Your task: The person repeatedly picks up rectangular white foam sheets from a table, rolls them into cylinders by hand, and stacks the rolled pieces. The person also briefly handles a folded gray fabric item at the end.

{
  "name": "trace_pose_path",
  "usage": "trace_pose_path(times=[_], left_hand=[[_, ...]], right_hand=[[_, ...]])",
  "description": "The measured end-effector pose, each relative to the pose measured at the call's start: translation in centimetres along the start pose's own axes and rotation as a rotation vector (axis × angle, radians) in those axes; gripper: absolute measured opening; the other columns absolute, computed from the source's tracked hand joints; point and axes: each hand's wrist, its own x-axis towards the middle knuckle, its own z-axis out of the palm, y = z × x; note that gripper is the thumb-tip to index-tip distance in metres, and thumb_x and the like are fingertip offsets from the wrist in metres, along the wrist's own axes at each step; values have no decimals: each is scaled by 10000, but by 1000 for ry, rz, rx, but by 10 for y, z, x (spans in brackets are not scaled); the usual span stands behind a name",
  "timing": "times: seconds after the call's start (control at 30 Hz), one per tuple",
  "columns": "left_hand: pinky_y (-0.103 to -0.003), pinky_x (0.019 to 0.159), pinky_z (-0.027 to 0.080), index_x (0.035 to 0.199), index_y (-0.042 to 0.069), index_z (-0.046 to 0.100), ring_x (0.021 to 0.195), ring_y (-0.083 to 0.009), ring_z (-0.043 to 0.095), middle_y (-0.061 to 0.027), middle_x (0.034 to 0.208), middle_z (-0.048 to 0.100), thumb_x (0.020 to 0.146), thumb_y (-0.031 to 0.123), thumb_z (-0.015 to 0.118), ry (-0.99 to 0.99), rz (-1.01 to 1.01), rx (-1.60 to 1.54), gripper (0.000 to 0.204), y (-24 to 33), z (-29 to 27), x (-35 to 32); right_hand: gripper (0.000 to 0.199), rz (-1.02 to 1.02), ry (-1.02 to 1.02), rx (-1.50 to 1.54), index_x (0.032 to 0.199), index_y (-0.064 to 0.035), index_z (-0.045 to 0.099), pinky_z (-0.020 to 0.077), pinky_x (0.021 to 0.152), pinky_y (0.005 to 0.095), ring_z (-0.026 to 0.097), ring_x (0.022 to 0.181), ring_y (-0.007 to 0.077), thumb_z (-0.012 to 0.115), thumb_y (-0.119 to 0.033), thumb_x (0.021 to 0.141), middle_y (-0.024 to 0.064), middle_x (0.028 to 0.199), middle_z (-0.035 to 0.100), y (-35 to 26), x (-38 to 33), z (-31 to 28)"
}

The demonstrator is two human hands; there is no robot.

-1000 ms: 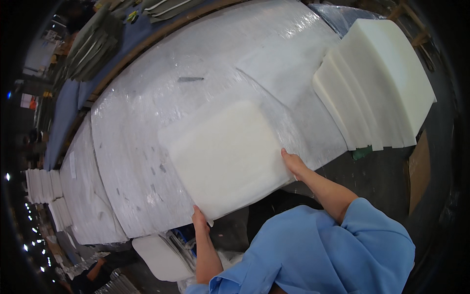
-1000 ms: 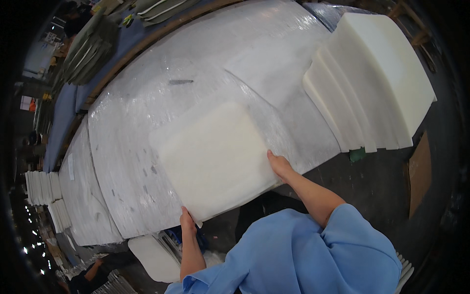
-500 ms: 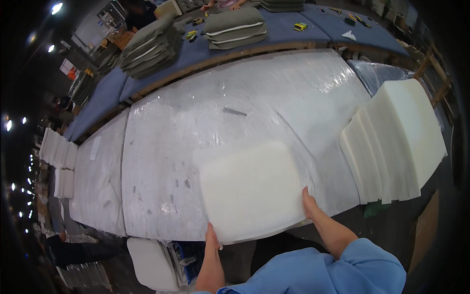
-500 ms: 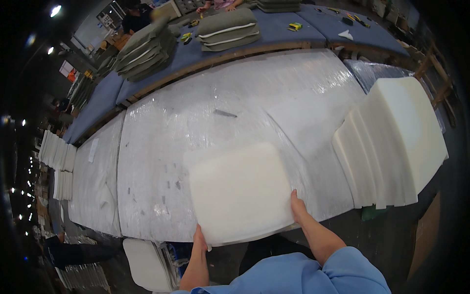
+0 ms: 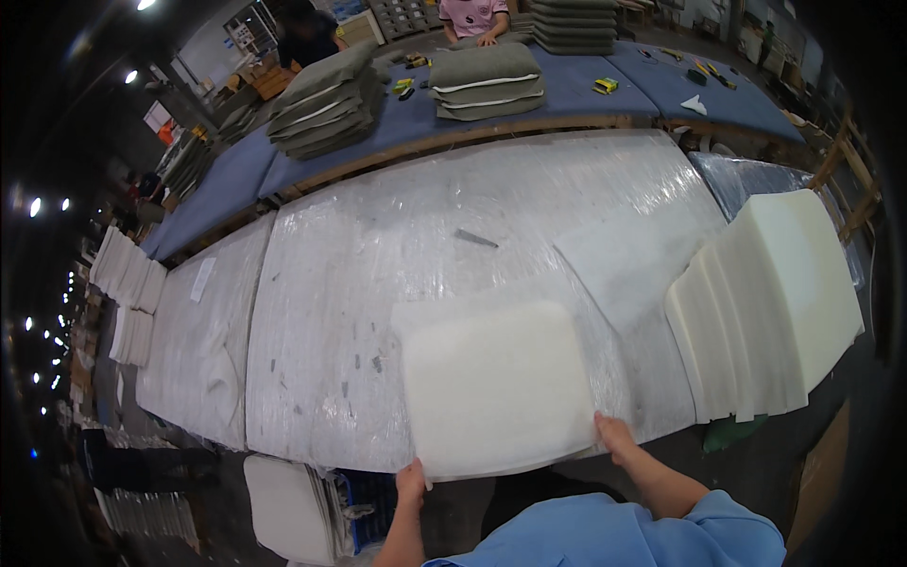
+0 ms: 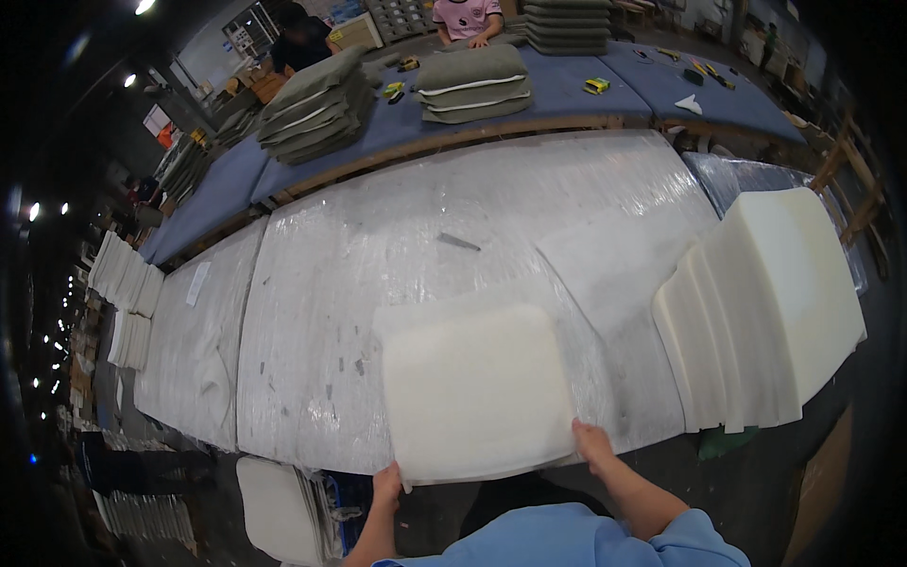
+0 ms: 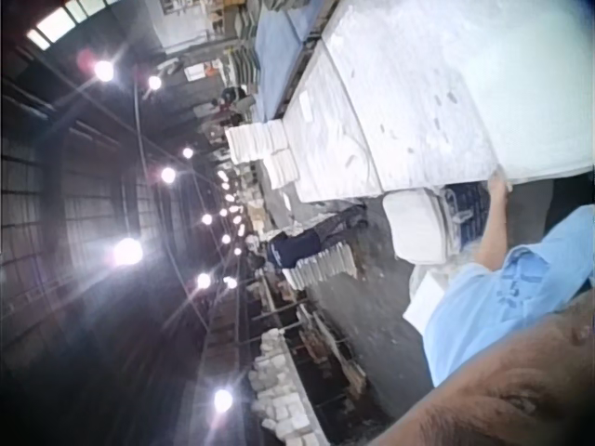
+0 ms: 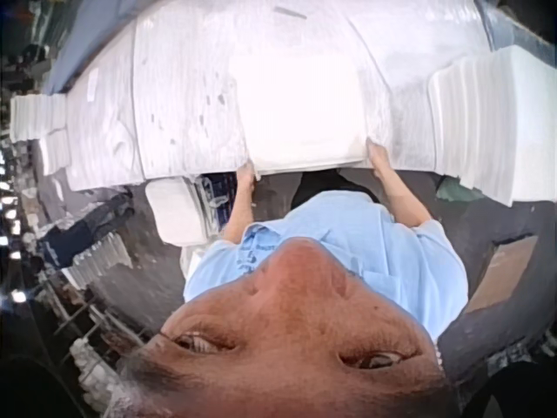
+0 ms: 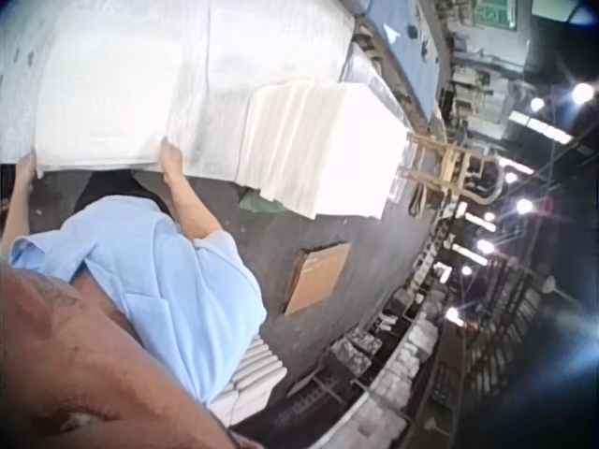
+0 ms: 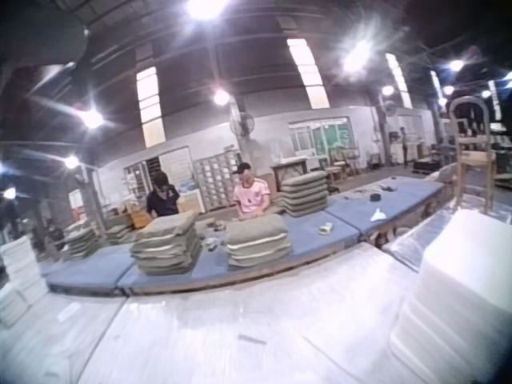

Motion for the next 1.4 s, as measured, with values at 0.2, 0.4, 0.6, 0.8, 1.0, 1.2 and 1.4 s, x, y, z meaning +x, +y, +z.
trace_pose_path(times=[0.2,0.4,0.6,0.8,1.0,1.2,1.4], left_hand=[[-420,951,512,1182,-80,700,1110,-335,686,-252,1161,720,1010,414,560,11,-123,-184,541,-2,17,1],[-417,1017,489,1325,-133,591,1204,-327,638,-229,1325,654,1027,373,565,-20,-158,-465,587,-5,20,4],[-452,1062,473,1427,-113,489,1286,-343,582,-221,1417,587,1054,408,513,-142,-190,-691,642,-16,21,17],[-485,1041,481,1441,19,526,1269,-308,597,-130,1384,630,1051,526,439,-330,-176,-931,646,-21,20,27],[-496,924,487,1306,74,645,1071,-289,668,-78,1203,719,991,535,558,-351,-424,-475,565,-39,6,33],[-402,908,509,1154,-36,721,1054,-310,702,-200,1096,746,1002,385,568,71,-92,-273,473,-53,-2,37],[-414,1001,487,1262,-100,657,1173,-345,664,-255,1223,703,1032,505,476,-70,-126,-329,672,-35,31,33]], right_hand=[[676,132,22,-17,1188,95,691,491,965,419,657,1136,361,555,-543,1010,269,1180,705,2,11,23],[932,217,-113,23,1408,188,460,352,1151,440,455,1409,400,568,-633,980,336,1487,483,-8,17,20],[937,229,-129,87,1396,133,527,390,1127,461,496,1383,387,587,-683,938,314,1447,538,-5,22,28],[955,177,-350,335,1521,50,415,294,1199,437,390,1466,356,560,-702,950,225,1579,429,-5,23,31],[860,409,-358,-94,1498,4,467,369,1135,430,472,1401,311,555,-672,974,186,1547,475,-34,11,-15],[751,113,-114,-82,1281,36,641,458,805,354,602,950,185,571,-647,977,105,1077,683,-10,18,-53],[776,143,-93,-131,1219,48,667,468,775,360,604,876,214,526,-678,983,103,979,678,16,31,14]])
